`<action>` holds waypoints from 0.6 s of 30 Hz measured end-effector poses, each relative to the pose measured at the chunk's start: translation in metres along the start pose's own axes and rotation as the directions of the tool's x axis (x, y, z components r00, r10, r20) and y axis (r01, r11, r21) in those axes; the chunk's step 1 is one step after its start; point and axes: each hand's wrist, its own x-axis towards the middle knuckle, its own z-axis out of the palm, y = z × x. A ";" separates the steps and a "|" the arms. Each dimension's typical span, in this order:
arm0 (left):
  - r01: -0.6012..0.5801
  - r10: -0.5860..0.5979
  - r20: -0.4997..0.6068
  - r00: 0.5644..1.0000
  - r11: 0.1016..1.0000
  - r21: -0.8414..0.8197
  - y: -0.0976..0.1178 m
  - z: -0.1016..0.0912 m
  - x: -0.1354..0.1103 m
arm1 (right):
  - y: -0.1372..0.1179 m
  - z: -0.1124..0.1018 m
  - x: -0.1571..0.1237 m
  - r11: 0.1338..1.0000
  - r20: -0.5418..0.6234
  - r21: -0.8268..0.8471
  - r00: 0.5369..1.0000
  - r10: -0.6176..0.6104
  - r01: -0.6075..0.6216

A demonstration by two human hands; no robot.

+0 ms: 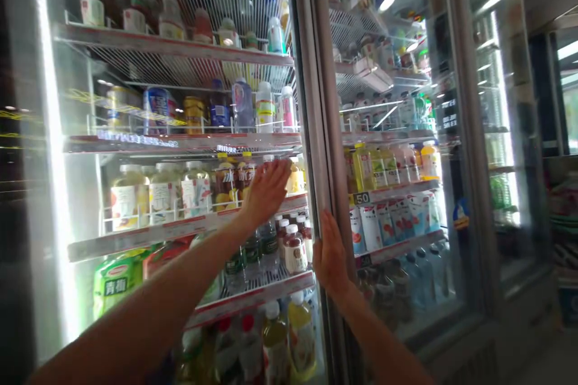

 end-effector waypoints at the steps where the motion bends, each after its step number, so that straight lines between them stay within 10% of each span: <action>1: -0.118 0.118 0.028 0.993 0.993 -0.019 0.005 0.002 -0.003 | 0.001 -0.001 -0.002 1.000 0.000 0.002 1.000 0.002 -0.002; 5: -0.497 0.507 0.095 0.857 0.861 -0.112 0.018 0.006 -0.016 | 0.006 -0.006 -0.013 1.000 0.017 -0.010 1.000 0.001 -0.001; 8: -0.155 0.156 0.036 0.987 0.987 -0.043 -0.001 -0.002 -0.004 | 0.010 -0.008 -0.017 0.999 0.024 -0.033 1.000 0.015 -0.014; 10: 0.128 -0.128 -0.031 0.991 0.992 0.005 -0.012 -0.008 0.004 | 0.008 -0.007 -0.019 0.999 0.025 -0.042 0.999 0.022 -0.021; 15: -0.292 0.294 0.071 0.953 0.956 -0.029 -0.013 -0.008 -0.020 | -0.010 0.002 -0.019 1.000 0.025 -0.009 1.000 -0.001 0.002; 18: -0.049 0.049 -0.010 0.999 0.999 0.010 -0.052 -0.021 -0.049 | -0.018 0.008 -0.015 1.000 0.021 0.009 0.999 -0.025 0.025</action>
